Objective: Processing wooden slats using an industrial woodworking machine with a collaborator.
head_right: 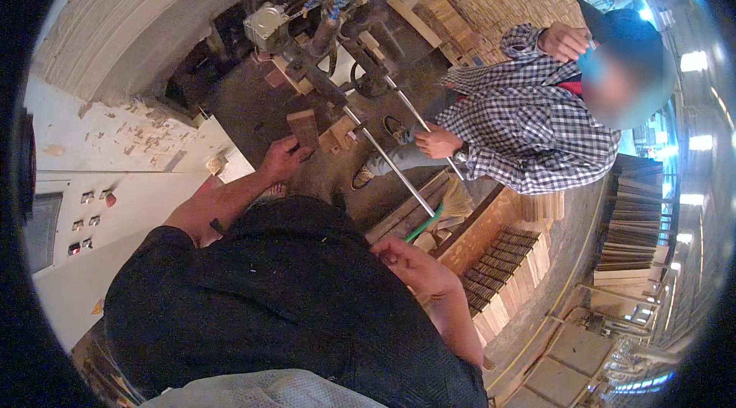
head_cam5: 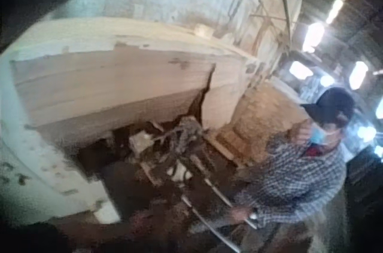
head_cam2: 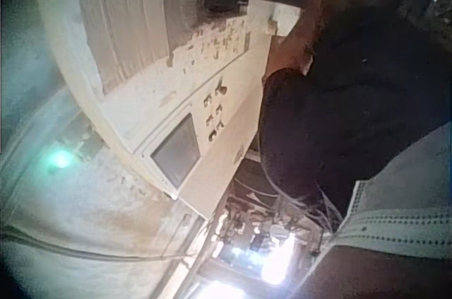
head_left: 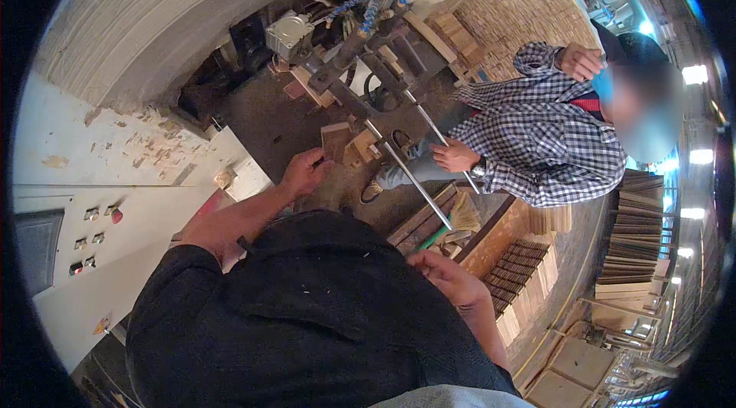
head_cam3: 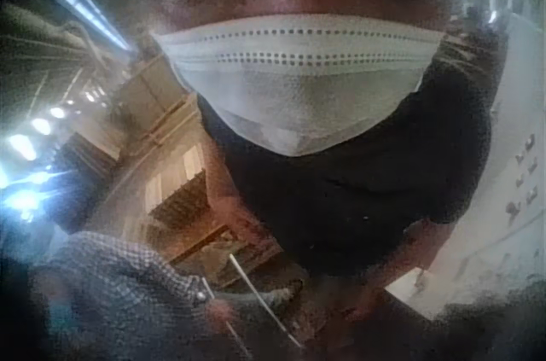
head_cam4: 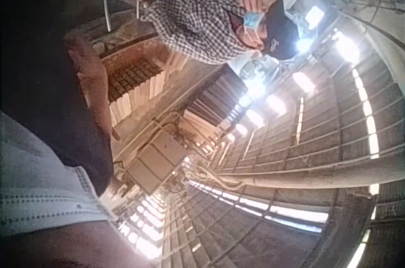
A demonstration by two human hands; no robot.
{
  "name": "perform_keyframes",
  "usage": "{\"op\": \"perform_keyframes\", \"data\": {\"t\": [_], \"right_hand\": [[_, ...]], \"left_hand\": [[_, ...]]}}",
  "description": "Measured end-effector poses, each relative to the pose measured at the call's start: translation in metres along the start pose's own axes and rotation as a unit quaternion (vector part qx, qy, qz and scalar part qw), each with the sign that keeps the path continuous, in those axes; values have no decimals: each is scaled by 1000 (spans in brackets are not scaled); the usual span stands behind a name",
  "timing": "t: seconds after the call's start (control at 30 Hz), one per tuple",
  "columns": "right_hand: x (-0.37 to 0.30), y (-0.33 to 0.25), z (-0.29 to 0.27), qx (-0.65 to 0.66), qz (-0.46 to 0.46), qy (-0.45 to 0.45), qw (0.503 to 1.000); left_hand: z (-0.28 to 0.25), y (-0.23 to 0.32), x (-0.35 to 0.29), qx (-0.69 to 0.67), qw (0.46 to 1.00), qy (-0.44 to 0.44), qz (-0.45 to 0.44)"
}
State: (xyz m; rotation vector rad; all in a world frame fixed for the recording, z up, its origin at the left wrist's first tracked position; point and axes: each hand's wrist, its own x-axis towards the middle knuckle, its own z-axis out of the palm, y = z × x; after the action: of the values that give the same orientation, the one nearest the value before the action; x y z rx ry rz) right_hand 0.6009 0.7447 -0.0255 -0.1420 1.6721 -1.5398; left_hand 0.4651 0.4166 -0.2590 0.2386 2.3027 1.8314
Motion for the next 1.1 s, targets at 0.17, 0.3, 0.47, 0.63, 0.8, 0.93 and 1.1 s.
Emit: {"op": "perform_keyframes", "data": {"t": [0.17, 0.3, 0.47, 0.63, 0.8, 0.93, 1.1], "right_hand": [[3, -5, 10, 122, 28, 43, 991], [-10, 8, -14, 188, 21, -14, 982], [-3, -8, -2, 177, 26, 57, 982], [-10, 11, -22, 135, -11, -6, 991], [-1, 26, -35, 242, 22, -41, 969], [-2, 1, -22, 137, 33, 42, 989], [-10, -13, -25, 186, 84, -25, 979]], "left_hand": [[-1, 8, 2, 67, 997, 22, -27], [5, 8, 4, 68, 995, 40, -57], [3, 17, 3, 85, 995, 56, -17], [2, 24, 0, 77, 995, 52, -32], [7, 8, 6, 51, 996, 65, 15], [10, -9, 6, 74, 995, 57, -13], [5, 16, 5, 41, 997, 57, -10]]}}
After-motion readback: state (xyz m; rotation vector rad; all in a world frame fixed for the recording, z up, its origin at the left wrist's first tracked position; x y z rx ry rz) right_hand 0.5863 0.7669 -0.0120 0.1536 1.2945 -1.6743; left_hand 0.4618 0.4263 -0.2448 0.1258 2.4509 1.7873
